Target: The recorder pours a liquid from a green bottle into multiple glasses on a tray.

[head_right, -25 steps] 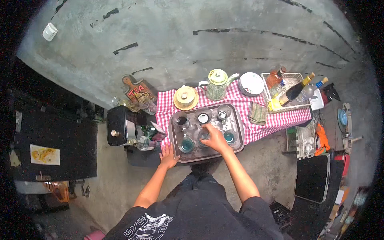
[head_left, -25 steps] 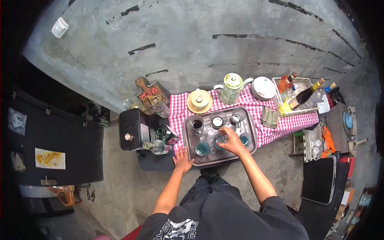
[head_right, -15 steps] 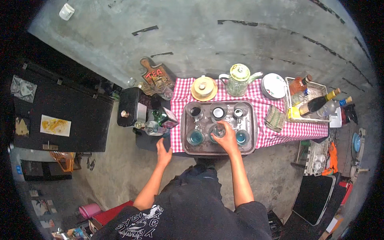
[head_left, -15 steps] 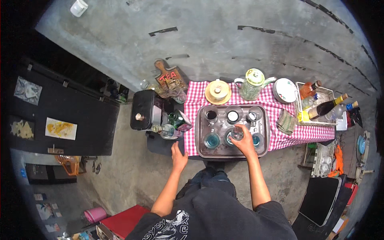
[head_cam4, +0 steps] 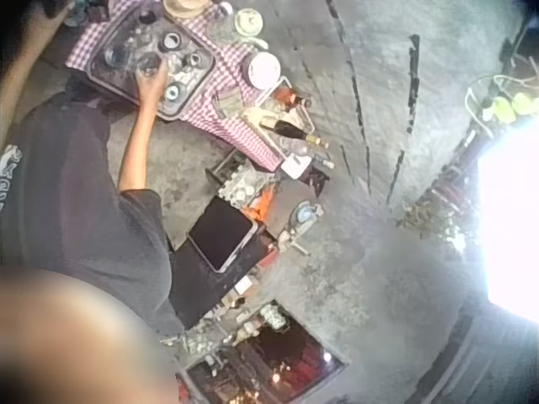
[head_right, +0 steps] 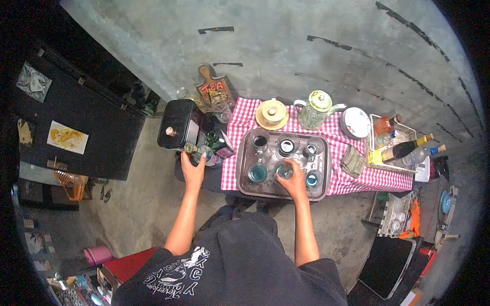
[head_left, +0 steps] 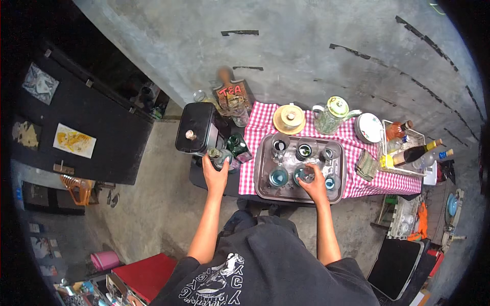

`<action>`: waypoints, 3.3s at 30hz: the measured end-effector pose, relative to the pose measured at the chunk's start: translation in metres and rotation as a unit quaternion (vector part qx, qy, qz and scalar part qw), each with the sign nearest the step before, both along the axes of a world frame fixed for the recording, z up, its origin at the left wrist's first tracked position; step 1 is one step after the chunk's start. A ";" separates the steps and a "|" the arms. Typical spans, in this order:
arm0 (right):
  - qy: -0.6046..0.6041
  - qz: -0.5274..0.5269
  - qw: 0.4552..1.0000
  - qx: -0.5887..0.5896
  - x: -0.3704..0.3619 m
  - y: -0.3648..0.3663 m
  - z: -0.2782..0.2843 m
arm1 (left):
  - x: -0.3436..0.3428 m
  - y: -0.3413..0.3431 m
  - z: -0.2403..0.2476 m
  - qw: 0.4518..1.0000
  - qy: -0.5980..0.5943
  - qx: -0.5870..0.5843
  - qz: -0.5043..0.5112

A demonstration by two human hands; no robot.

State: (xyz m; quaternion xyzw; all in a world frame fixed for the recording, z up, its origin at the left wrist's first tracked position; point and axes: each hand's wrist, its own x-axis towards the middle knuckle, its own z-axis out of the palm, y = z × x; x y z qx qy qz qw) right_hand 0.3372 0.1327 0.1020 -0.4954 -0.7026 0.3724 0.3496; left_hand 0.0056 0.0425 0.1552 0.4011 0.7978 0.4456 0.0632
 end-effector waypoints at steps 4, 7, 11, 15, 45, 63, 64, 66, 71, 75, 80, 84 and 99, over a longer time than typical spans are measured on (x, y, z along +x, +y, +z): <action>-0.020 -0.023 1.000 0.003 -0.009 -0.006 0.005 | -0.007 0.008 -0.001 0.998 -0.028 0.059 -0.026; -0.012 -0.054 0.998 -0.008 -0.016 -0.009 0.010 | -0.013 0.012 0.005 0.990 -0.109 0.064 -0.061; -0.012 -0.094 0.995 -0.030 -0.023 -0.012 0.016 | -0.015 0.021 0.010 0.982 -0.150 0.092 -0.074; -0.028 -0.118 0.993 -0.011 -0.029 -0.016 0.018 | -0.026 0.020 0.001 0.984 -0.126 0.066 -0.104; -0.098 -0.225 0.969 0.004 -0.070 -0.044 0.030 | -0.054 0.031 -0.027 0.944 -0.164 0.056 -0.281; -0.068 -0.266 0.960 0.049 -0.085 -0.044 0.035 | -0.062 0.032 -0.014 0.895 -0.015 0.055 -0.443; -0.070 -0.267 0.959 0.055 -0.082 -0.045 0.037 | -0.057 0.032 -0.015 0.893 -0.010 0.058 -0.447; -0.055 -0.267 0.960 0.058 -0.084 -0.045 0.036 | -0.061 0.031 -0.017 0.893 -0.004 0.056 -0.446; -0.058 -0.277 0.958 0.050 -0.082 -0.044 0.035 | -0.069 0.038 -0.021 0.906 0.005 0.068 -0.418; -0.093 -0.268 0.955 0.084 -0.073 -0.046 0.029 | -0.069 0.039 -0.030 0.902 -0.072 0.120 -0.409; -0.101 -0.257 0.960 0.038 -0.063 -0.039 0.036 | -0.061 0.042 -0.018 0.907 -0.161 0.098 -0.377; -0.098 -0.222 0.969 0.040 -0.062 -0.030 0.043 | -0.056 0.040 -0.017 0.929 -0.167 0.072 -0.323; -0.053 -0.080 0.994 0.058 -0.034 -0.001 0.054 | -0.015 0.012 0.056 0.925 -0.192 -0.051 -0.323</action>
